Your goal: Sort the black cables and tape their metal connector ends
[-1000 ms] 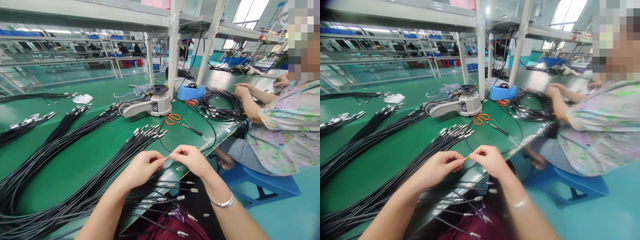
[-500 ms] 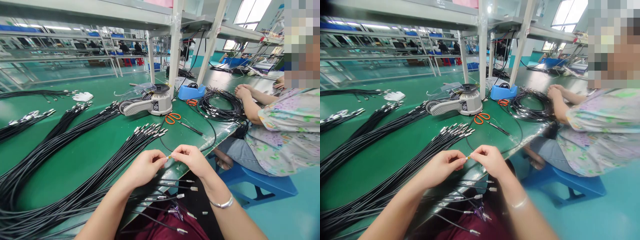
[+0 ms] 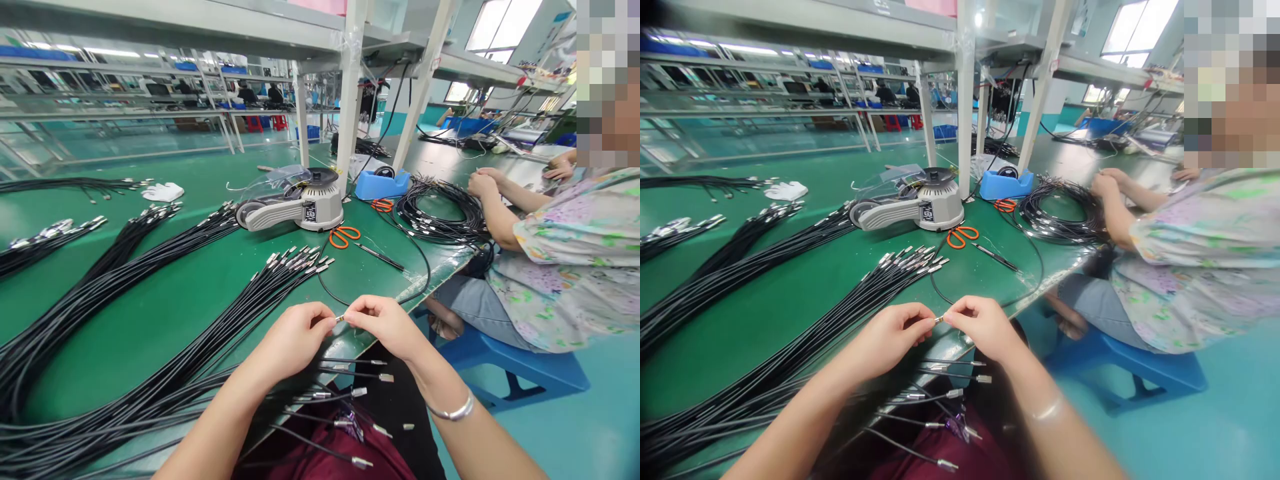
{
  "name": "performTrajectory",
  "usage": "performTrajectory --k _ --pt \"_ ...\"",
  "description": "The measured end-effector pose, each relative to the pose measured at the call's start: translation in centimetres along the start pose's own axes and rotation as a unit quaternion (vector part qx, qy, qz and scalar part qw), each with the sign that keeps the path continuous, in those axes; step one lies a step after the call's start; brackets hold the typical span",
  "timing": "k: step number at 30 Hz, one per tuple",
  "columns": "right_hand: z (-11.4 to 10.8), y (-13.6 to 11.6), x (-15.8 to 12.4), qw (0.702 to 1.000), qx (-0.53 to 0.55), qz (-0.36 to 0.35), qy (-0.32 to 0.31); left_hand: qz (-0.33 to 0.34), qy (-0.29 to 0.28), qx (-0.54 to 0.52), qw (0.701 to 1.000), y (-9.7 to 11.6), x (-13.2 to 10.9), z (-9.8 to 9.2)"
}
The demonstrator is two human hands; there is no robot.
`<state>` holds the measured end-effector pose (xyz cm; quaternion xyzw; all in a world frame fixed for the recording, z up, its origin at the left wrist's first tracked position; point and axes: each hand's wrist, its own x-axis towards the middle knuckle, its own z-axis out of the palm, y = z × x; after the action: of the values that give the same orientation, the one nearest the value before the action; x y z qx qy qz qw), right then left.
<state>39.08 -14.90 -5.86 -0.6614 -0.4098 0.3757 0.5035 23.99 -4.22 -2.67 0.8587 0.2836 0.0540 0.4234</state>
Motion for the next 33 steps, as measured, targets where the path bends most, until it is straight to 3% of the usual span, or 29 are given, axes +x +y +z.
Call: performTrajectory --k 6,22,30,33 --pt "-0.1 0.6 0.1 1.0 0.007 0.004 -0.004 0.014 -0.048 0.033 0.998 -0.2 0.1 -0.1" --pt "-0.2 0.3 -0.2 0.999 0.033 -0.006 -0.016 0.003 -0.037 -0.016 0.999 -0.5 0.6 1.1" --pt "-0.1 0.4 -0.1 0.999 -0.033 0.004 -0.02 0.029 -0.01 0.044 0.999 -0.1 0.7 1.3" --pt "-0.6 0.4 0.2 0.997 -0.056 0.02 -0.038 0.029 -0.024 0.036 0.999 -0.3 0.8 1.0"
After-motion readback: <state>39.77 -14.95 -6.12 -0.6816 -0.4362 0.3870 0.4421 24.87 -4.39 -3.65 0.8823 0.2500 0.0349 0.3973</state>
